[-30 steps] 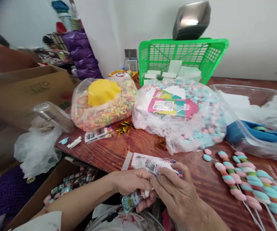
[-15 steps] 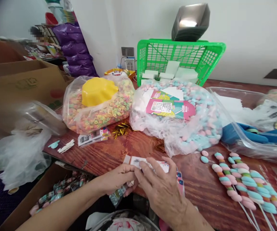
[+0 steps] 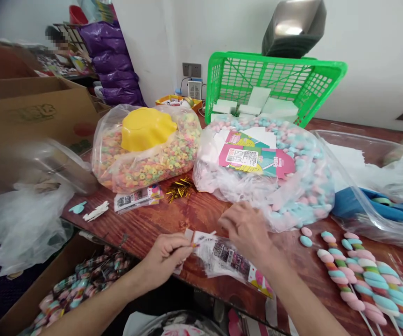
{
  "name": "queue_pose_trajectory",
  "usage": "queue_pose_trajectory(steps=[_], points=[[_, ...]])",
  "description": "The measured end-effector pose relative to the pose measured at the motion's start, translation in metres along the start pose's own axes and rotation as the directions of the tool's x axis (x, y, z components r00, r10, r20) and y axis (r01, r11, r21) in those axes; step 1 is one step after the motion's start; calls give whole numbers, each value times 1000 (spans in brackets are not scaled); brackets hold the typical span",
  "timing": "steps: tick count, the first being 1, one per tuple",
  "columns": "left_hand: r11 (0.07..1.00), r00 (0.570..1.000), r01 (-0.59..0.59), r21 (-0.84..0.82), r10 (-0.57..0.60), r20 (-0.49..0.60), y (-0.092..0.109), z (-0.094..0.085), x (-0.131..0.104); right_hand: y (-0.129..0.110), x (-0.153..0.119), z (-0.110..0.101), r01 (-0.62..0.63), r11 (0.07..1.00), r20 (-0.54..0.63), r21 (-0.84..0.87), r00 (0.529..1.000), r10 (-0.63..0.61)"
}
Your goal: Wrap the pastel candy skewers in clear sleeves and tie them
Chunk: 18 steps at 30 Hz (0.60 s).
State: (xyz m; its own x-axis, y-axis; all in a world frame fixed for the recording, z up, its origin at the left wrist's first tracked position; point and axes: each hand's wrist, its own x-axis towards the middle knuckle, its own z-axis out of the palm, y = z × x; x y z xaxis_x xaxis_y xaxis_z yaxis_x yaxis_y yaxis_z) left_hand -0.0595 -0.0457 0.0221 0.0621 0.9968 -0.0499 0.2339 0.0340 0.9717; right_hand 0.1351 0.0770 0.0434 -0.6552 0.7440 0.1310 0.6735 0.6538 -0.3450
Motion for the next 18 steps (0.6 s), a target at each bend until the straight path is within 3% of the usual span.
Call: queue_pose_trajectory(steps=[3,5,7,11,14,18], points=[[879,957,231,-416,-282,-64,-5,-5,3,12,23,9,-204,919,-106,-337,978,179],[783,928,255,-567,-363,-84,-6,-5,4,12,33,23,-220,896,-109,-385,975,192],[744,921,239,-624,-377,-96,-6,-2,4,9,39,38,-204,898,-116,-389,978,172],[690,911,172,-703,-382,-152,-4,-3,3,-1,32,50,-46,929,-58,-366,998,26],[638,901,153,-754,-404,-160,-4,-10,2,-7,18,47,126,949,1,-290,991,-131],[630,897,203,-750,-427,-115,-5,-13,3,-14,6,37,203,958,-21,-204,977,-212]])
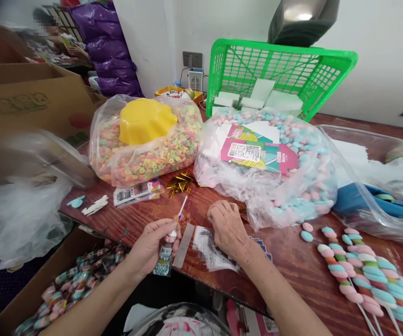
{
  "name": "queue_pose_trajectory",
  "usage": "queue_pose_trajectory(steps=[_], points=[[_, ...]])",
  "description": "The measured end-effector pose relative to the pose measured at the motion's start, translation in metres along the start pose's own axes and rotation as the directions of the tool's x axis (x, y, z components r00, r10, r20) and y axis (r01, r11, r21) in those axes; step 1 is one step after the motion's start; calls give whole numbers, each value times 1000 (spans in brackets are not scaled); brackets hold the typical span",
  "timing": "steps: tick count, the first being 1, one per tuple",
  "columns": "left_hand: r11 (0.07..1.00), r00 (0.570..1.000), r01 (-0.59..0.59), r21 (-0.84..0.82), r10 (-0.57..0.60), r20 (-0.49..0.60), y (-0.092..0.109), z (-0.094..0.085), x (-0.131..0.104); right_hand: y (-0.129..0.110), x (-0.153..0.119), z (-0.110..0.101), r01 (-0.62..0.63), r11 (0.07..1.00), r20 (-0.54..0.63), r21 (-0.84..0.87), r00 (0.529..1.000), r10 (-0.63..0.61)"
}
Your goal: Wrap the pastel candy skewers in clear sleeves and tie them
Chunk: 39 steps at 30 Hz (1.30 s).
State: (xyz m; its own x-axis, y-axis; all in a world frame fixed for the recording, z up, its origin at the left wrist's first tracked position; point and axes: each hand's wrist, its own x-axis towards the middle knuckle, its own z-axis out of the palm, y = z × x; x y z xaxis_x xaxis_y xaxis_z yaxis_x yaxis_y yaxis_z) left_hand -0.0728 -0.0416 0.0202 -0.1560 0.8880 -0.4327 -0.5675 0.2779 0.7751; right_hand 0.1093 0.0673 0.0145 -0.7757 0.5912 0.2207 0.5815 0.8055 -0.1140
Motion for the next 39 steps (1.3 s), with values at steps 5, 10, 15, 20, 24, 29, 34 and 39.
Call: queue_pose_trajectory(steps=[5,10,15,20,24,29,34,39], points=[[999,1000,-31,9,31,-3,2,3,1,1,1,-7,23,1000,-34,17,999,-22],[999,999,-46,22,46,-22,3,1,-3,3,10,0,136,987,54,83,989,-141],[999,1000,5,42,-5,-14,-1,4,-9,2,19,15,151,979,34,135,987,-157],[996,999,-42,83,44,-25,-2,4,-5,-11,9,-4,58,977,-115,207,993,-35],[992,995,-95,85,94,14,-7,17,2,-39,1,-22,128,939,-315,318,949,-23],[993,990,-112,40,108,92,-12,31,3,-51,-6,-9,47,903,-346,427,931,114],[992,990,-99,77,91,108,-11,32,-2,-46,-13,-4,-17,827,-307,562,924,228],[992,989,-121,47,116,95,-10,37,-2,-56,-27,-9,-25,806,-453,591,817,357]])
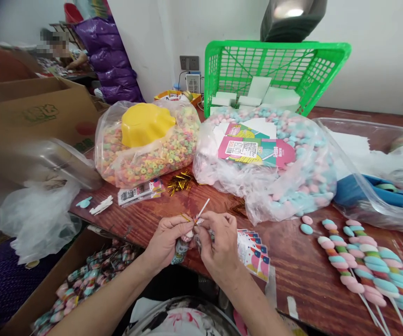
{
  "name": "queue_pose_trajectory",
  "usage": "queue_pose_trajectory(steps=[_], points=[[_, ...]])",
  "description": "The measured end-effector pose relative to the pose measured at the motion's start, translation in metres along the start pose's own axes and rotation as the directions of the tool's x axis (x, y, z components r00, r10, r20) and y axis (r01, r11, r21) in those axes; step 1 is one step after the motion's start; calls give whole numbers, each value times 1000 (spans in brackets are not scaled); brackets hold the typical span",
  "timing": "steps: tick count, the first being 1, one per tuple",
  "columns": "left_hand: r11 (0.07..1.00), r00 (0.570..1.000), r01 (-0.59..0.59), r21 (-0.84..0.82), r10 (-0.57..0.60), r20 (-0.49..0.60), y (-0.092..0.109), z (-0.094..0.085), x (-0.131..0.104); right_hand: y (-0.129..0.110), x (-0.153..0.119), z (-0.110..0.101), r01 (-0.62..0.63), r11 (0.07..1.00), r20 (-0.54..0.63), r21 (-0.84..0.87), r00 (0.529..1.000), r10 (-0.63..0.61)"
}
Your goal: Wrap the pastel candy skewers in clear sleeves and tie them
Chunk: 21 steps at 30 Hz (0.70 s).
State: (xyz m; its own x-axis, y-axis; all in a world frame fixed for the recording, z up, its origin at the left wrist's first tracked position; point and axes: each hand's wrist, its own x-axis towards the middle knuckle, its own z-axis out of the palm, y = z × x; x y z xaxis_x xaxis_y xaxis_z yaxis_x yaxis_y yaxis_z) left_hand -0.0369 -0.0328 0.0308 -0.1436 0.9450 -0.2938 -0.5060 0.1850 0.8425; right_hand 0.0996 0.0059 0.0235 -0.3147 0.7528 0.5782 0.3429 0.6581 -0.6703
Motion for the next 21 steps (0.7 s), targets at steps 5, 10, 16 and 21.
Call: queue_pose_trajectory(steps=[5,10,16,21], points=[[983,990,-115,143,101,101,2,5,-2,4,-12,-7,-386,866,191,319,921,340],[966,970,32,257,-93,227,5,10,-7,14,-5,-29,-705,517,641,485,689,338],[820,673,501,276,-570,472,9,9,-12,-13,7,-75,118,975,659,188,721,-214],[709,464,533,461,-701,542,17,16,-18,-37,-3,-88,708,702,574,78,544,-612]])
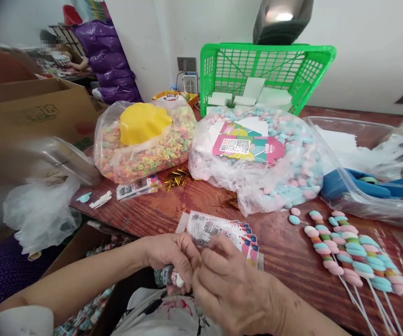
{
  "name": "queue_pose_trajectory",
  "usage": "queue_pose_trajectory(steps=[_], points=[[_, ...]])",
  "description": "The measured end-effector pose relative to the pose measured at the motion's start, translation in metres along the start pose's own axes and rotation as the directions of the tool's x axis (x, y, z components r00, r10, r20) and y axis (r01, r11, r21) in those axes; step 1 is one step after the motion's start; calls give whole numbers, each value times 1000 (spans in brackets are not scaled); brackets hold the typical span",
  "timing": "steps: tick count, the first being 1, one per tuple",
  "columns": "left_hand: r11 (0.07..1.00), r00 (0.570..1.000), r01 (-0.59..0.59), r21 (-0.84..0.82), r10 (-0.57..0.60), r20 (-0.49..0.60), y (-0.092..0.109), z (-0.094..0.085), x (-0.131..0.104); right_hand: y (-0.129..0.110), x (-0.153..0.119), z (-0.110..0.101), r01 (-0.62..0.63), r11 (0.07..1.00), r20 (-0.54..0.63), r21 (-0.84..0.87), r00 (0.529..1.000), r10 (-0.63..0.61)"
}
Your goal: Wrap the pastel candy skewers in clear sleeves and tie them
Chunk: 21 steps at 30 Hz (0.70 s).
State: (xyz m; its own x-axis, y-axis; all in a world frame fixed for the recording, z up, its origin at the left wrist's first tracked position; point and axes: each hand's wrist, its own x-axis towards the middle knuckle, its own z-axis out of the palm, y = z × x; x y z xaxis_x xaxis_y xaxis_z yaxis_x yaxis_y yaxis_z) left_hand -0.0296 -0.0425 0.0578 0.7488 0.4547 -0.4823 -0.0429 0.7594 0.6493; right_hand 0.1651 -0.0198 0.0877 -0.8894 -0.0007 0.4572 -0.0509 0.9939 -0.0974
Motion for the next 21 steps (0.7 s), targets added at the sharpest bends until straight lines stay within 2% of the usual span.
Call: queue_pose_trajectory(steps=[3,6,8,10,11,13,17,19,21], points=[[998,992,47,53,-53,116,-3,9,8,-6,2,-1,27,1000,-17,9,999,-27],[998,991,-17,55,9,133,-2,12,15,4,-2,-10,11,1000,10,-15,1000,-11],[996,995,-44,82,36,92,4,7,14,17,-11,-21,-64,994,-82,-91,995,56],[995,996,-75,70,72,48,10,-1,11,29,-22,-29,-221,970,-222,-100,955,195],[993,994,-108,49,106,28,12,-4,10,33,-25,-31,-280,958,-257,-59,932,257],[982,982,-188,6,188,9,15,-10,10,34,-27,-27,-328,937,-232,115,909,347],[941,946,-324,-96,324,-8,14,-9,19,28,-18,-7,-282,810,-192,514,883,429],[923,933,-359,-138,359,-27,13,-6,22,29,-13,-1,-262,782,-225,566,863,453],[920,931,-363,-149,363,-27,12,-4,24,31,-10,-4,-267,799,-231,539,865,445]])
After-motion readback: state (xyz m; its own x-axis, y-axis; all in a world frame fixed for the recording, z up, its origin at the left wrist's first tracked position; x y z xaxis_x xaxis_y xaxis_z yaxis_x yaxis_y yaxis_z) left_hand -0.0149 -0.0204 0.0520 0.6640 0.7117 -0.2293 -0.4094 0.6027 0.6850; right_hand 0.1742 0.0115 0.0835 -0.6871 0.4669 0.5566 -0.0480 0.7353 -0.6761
